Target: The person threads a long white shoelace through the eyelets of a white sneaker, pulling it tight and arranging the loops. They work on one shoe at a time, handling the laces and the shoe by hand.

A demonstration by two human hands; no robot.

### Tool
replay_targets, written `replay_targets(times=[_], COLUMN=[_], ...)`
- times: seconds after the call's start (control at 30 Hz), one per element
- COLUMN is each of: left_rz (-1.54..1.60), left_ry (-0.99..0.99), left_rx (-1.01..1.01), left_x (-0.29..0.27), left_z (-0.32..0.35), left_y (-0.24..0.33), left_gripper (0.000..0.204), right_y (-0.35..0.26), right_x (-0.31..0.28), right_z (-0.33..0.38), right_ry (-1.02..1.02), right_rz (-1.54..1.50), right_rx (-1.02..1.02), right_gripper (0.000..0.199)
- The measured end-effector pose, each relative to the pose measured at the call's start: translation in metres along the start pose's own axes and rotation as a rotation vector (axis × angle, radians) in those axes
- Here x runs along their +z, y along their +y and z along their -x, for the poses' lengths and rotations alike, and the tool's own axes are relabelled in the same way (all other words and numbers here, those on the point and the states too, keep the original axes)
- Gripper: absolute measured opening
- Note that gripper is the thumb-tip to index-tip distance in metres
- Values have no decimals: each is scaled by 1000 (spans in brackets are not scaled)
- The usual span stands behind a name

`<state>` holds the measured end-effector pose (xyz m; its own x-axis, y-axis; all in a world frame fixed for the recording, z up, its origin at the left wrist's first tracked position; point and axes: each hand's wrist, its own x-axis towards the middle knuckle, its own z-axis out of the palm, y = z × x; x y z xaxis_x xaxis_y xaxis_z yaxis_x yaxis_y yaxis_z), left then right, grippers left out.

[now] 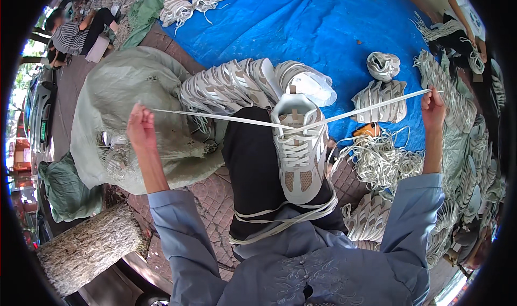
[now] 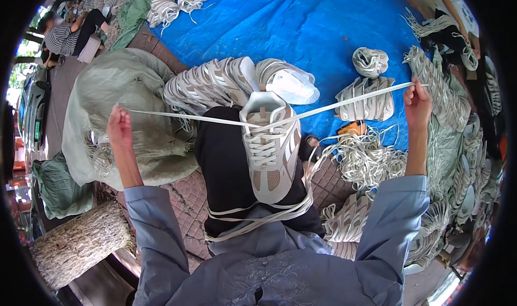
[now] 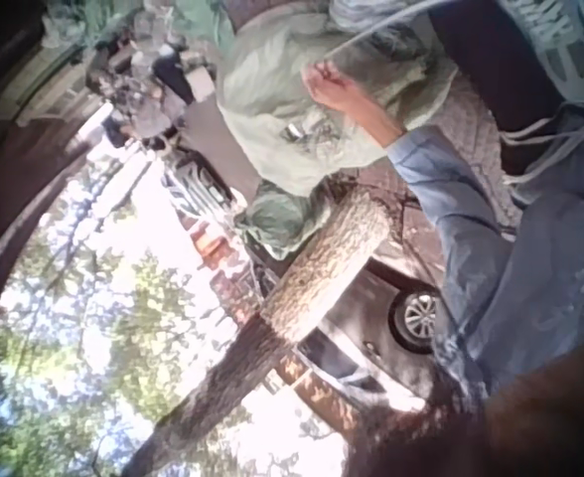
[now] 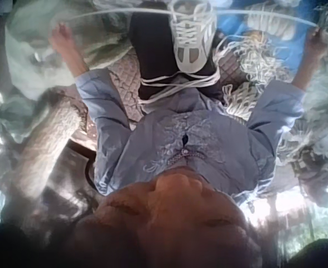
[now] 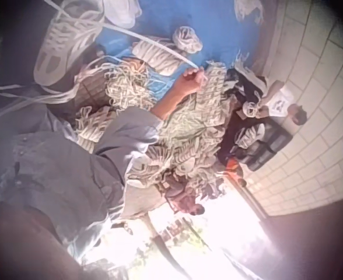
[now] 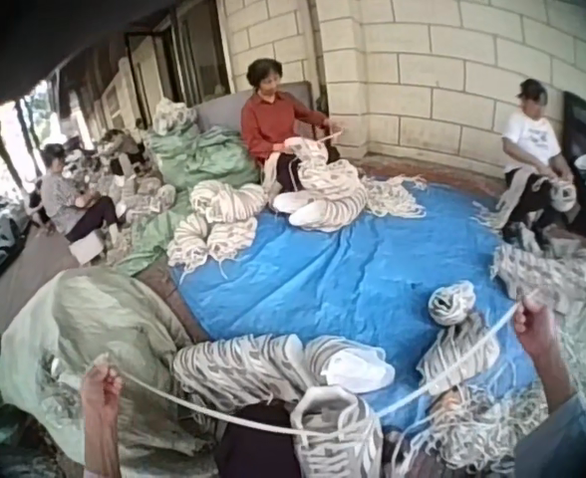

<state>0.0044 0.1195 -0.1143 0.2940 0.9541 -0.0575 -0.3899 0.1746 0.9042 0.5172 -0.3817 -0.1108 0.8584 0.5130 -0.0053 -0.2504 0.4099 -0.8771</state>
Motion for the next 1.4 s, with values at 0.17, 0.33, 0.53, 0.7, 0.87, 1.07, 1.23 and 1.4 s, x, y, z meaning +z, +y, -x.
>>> replay_targets(times=[0.17, 0.33, 0.53, 0.7, 0.87, 1.07, 1.23, 1.4], left_rz=[-35, 113, -261, -782, -907, -1123, -1076, -957], left_ry=[161, 177, -241, -484, -576, -687, -657, -577], left_rx=[13, -29, -188, 153, 327, 561, 542, 466], left_x=[-34, -13, 86, 141, 157, 152, 152, 154], left_z=[-18, -14, 49, 111, 137, 144, 149, 156], left_y=[8, -16, -48, -80, -92, -104, -110, -110], left_gripper=[17, 22, 16, 7, 9, 12, 12, 10], right_y=[5, -23, -9, 60, 141, 152, 153, 156], right_x=[17, 16, 62, 175, 251, 249, 242, 238], right_z=[-2, -2, 14, 57, 94, 107, 107, 108], right_ry=[77, 154, 70, -473, -829, -850, -856, -843], right_rz=[108, 354, 958, 666, 981, 1042, 1038, 1017], right_rx=[-37, -87, -298, 61, -254, -259, -301, -310], right_gripper=[21, 25, 15, 10, 13, 15, 15, 15])
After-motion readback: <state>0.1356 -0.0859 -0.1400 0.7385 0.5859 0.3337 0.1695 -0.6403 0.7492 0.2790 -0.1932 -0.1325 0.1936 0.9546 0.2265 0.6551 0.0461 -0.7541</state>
